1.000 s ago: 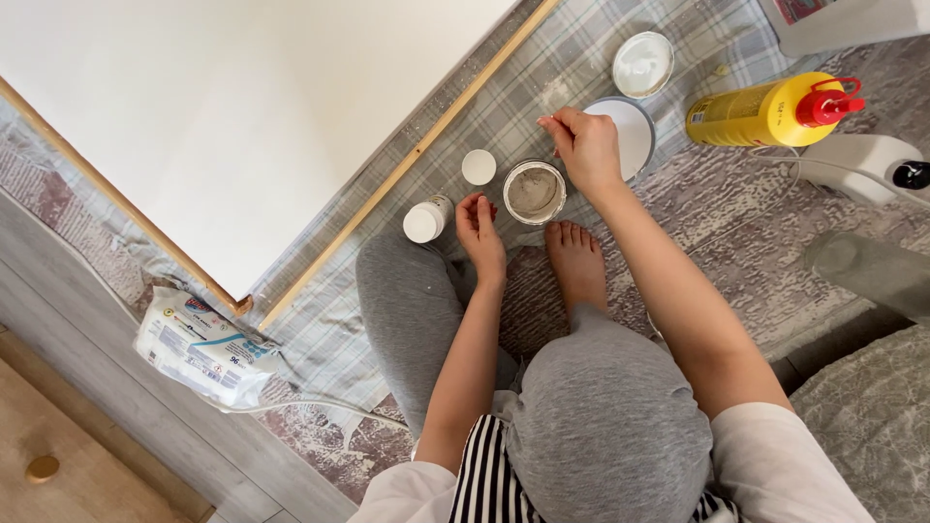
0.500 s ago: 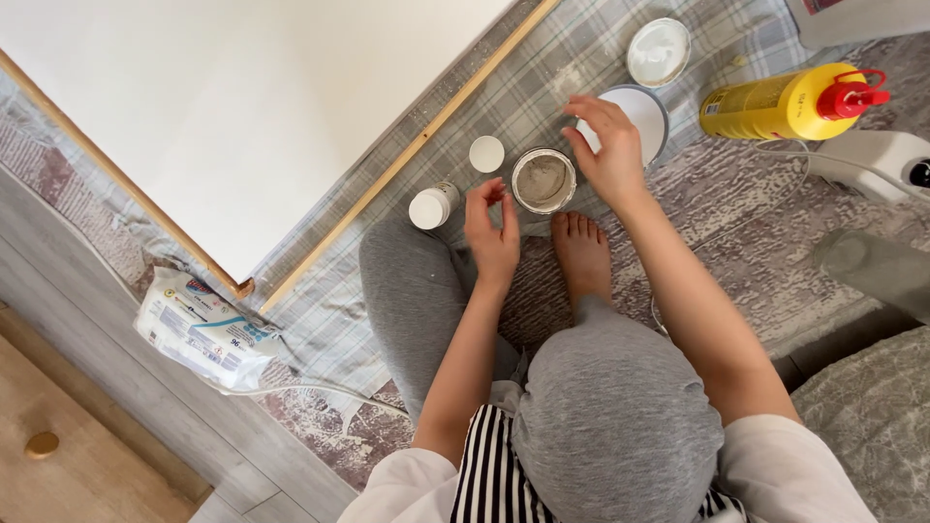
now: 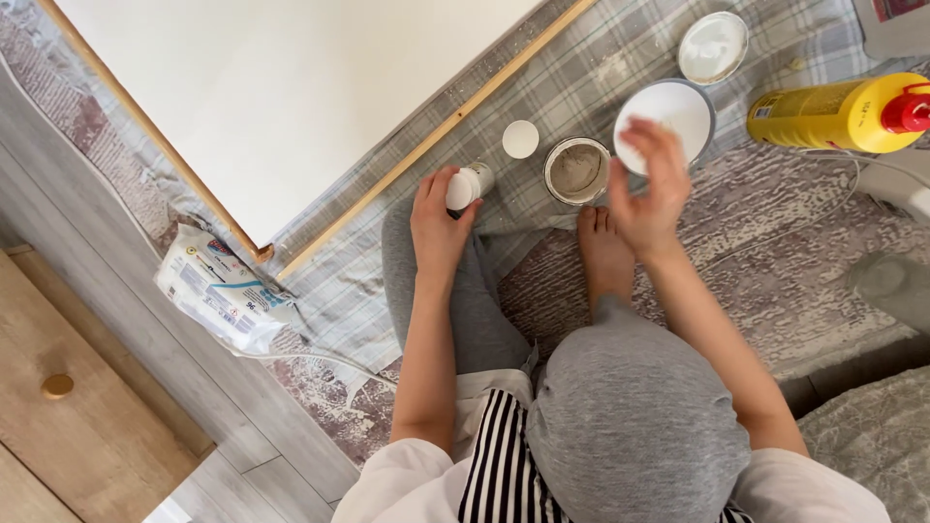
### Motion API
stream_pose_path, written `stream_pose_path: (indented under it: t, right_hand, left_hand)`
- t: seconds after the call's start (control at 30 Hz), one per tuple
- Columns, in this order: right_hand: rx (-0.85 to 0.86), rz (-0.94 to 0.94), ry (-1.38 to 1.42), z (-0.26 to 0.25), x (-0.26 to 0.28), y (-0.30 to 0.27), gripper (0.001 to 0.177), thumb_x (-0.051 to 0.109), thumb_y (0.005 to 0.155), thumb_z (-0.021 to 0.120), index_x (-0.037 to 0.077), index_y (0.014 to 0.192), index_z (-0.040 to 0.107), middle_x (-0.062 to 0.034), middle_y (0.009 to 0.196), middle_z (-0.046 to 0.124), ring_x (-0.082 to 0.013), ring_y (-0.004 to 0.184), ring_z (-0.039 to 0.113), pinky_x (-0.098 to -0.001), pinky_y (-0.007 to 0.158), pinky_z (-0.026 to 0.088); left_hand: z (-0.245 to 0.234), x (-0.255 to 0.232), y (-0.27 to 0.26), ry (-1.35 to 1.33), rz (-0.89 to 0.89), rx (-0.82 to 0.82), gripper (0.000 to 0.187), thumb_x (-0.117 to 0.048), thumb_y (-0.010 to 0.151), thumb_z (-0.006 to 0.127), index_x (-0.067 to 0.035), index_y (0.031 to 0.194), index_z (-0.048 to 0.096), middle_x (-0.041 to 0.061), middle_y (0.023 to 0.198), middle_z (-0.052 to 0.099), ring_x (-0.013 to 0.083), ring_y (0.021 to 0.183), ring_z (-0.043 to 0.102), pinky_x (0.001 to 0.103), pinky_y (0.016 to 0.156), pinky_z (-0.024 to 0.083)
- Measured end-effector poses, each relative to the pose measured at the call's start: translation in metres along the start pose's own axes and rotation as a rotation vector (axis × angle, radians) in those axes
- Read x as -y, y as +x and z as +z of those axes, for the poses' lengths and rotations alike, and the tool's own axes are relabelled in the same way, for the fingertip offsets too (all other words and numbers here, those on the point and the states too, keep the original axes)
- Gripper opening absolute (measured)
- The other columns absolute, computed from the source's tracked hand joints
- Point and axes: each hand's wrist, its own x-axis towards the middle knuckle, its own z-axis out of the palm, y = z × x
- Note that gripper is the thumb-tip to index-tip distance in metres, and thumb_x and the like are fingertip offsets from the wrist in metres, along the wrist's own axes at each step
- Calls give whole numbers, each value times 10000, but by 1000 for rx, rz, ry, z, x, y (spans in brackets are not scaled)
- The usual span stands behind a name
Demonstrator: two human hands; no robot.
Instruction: Opening and preparing containers of art supplies including plaster, glue, and paint on a floor.
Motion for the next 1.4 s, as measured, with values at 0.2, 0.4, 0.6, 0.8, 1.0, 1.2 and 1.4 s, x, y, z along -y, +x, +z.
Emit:
stream_pose_path:
  t: [0.2, 0.4, 0.6, 0.8, 1.0, 1.2, 1.4]
  right_hand:
    - [456, -129, 230, 26, 55, 13, 615, 91, 843, 832, 1, 1397, 579, -169, 1408, 621, -343, 1301, 623, -424, 1080, 529]
    - [612, -199, 267, 43, 57, 36, 818, 131, 697, 888, 18, 1430, 544, -151, 1402, 608, -351, 1300, 605, -450, 1068, 525]
    - [555, -161, 329, 44, 62, 46, 749, 124, 723, 909, 49, 1391, 579, -124, 1366, 646, -329, 1285, 629, -425, 1049, 550]
    - [373, -112, 380, 36, 59, 52, 701, 59, 754, 904, 53, 1379, 585, -127, 1408, 651, -323, 1368, 619, -447, 1162, 517]
    - [202, -87, 308, 14, 44, 57, 670, 8, 734, 914, 38, 1333, 614, -161, 1382, 670, -344, 1357, 623, -442, 1164, 507]
    - [98, -15, 380, 7, 32, 45, 607, 51, 790, 932, 17, 1302, 608, -183, 1377, 657, -343, 1336, 636, -433, 1145, 525]
    - [54, -10, 269, -10, 42, 56, 608, 99, 754, 961, 5, 1262, 641, -185, 1396, 606, -336, 1304, 642, -430, 1115, 535]
  left_hand:
    - [-52, -44, 6, -149, 119, 118, 565, -126, 762, 892, -106, 1267, 639, 105, 1254, 682, 308, 1124, 708, 386, 912, 586]
    - [-92, -94, 2, -205, 286, 211, 597, -213, 813, 894, -97, 1323, 606, 120, 1360, 579, 334, 1215, 643, 415, 980, 573]
    - [-107, -110, 9, -195, 269, 207, 590, -196, 851, 864, -134, 1384, 619, 76, 1309, 603, 278, 1169, 664, 391, 949, 591]
    - [-102, -115, 15, -308, 306, 48, 635, -192, 801, 924, -110, 1357, 628, 96, 1319, 649, 234, 1193, 682, 365, 973, 603]
    - [-24, -34, 44, -460, -74, 42, 597, -114, 735, 929, -74, 1237, 609, 93, 1241, 682, 185, 1101, 712, 341, 951, 618]
    - [74, 48, 54, -11, -142, 305, 599, -113, 594, 967, -54, 1049, 581, 150, 1072, 679, 320, 1018, 683, 440, 855, 559]
    - [100, 73, 63, 128, -211, 398, 554, -145, 672, 919, -127, 1136, 617, 107, 1179, 716, 337, 1143, 664, 466, 893, 545]
